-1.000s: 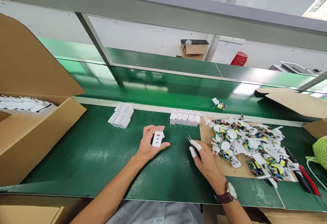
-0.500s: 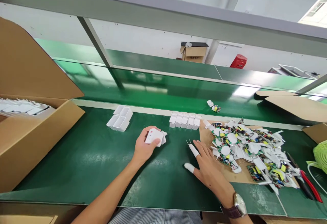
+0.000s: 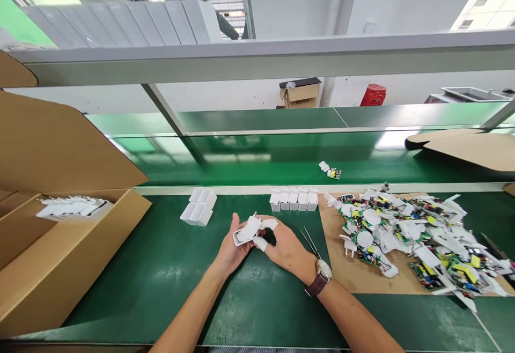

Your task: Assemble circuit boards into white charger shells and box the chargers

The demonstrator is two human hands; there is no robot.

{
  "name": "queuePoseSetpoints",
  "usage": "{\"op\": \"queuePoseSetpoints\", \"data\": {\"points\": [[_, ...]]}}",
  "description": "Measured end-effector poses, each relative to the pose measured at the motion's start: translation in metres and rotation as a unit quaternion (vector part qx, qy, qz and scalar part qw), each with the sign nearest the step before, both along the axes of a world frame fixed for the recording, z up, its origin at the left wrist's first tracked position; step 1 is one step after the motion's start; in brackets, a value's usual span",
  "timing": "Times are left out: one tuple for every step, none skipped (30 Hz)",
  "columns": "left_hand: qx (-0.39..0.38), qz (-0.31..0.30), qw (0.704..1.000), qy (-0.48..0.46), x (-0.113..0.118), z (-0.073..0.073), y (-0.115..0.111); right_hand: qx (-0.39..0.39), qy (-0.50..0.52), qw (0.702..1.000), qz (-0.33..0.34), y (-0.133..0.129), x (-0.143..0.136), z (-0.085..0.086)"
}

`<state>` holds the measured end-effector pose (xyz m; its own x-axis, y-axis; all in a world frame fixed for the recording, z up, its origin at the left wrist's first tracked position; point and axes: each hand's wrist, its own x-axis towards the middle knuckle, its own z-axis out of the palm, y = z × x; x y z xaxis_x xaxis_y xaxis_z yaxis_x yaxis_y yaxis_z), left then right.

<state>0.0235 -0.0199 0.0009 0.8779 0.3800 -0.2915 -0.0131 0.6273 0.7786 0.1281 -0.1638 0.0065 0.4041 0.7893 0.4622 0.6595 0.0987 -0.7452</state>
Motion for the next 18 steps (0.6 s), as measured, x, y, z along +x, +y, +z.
{"op": "queuePoseSetpoints", "data": {"points": [[0.029,-0.009,1.000,0.005,0.000,-0.003,-0.001,0.000,0.024,1.000,-0.010,0.000,0.001,-0.002],[0.058,-0.015,0.998,0.006,0.001,-0.006,-0.003,0.006,0.038,0.999,-0.022,-0.001,0.002,-0.002],[0.088,-0.019,0.996,0.005,0.001,-0.009,-0.005,0.016,0.040,0.998,-0.034,-0.002,0.002,-0.002],[0.119,-0.019,0.993,0.003,0.001,-0.011,-0.007,0.027,0.035,0.998,-0.039,-0.004,0.003,-0.001],[0.157,-0.019,0.987,0.004,0.000,-0.014,-0.009,0.033,0.025,0.998,-0.036,-0.006,0.004,0.000],[0.204,-0.020,0.979,0.006,-0.001,-0.016,-0.011,0.031,0.012,0.999,-0.027,-0.008,0.004,0.002],[0.253,-0.019,0.967,0.010,-0.002,-0.017,-0.013,0.019,0.000,1.000,-0.011,-0.010,0.004,0.004],[0.300,-0.017,0.954,0.015,-0.003,-0.017,-0.014,-0.002,-0.008,1.000,0.006,-0.012,0.004,0.006],[0.342,-0.014,0.939,0.019,-0.004,-0.016,-0.015,-0.025,-0.010,0.999,0.018,-0.013,0.003,0.008],[0.380,-0.008,0.925,0.019,-0.005,-0.016,-0.015,-0.041,-0.009,0.999,0.023,-0.015,0.002,0.008],[0.411,-0.003,0.912,0.015,-0.006,-0.015,-0.014,-0.048,-0.007,0.999,0.020,-0.015,0.000,0.008],[0.437,0.002,0.900,0.009,-0.006,-0.015,-0.012,-0.047,-0.007,0.999,0.010,-0.015,-0.001,0.007],[0.460,0.005,0.888,0.004,-0.006,-0.014,-0.009,-0.041,-0.007,0.999,-0.005,-0.015,-0.002,0.005],[0.481,0.008,0.877,0.002,-0.006,-0.015,-0.006,-0.032,-0.008,0.999,-0.022,-0.015,-0.002,0.002],[0.499,0.013,0.866,0.004,-0.006,-0.016,-0.002,-0.021,-0.010,0.999,-0.036,-0.014,-0.002,-0.002],[0.511,0.021,0.859,0.012,-0.006,-0.018,0.001,-0.011,-0.012,0.999,-0.046,-0.014,-0.002,-0.005],[0.515,0.030,0.857,0.022,-0.006,-0.020,0.004,-0.001,-0.017,0.999,-0.050,-0.013,-0.002,-0.009],[0.510,0.040,0.859,0.030,-0.006,-0.023,0.006,0.007,-0.026,0.998,-0.048,-0.012,-0.002,-0.013]]}}
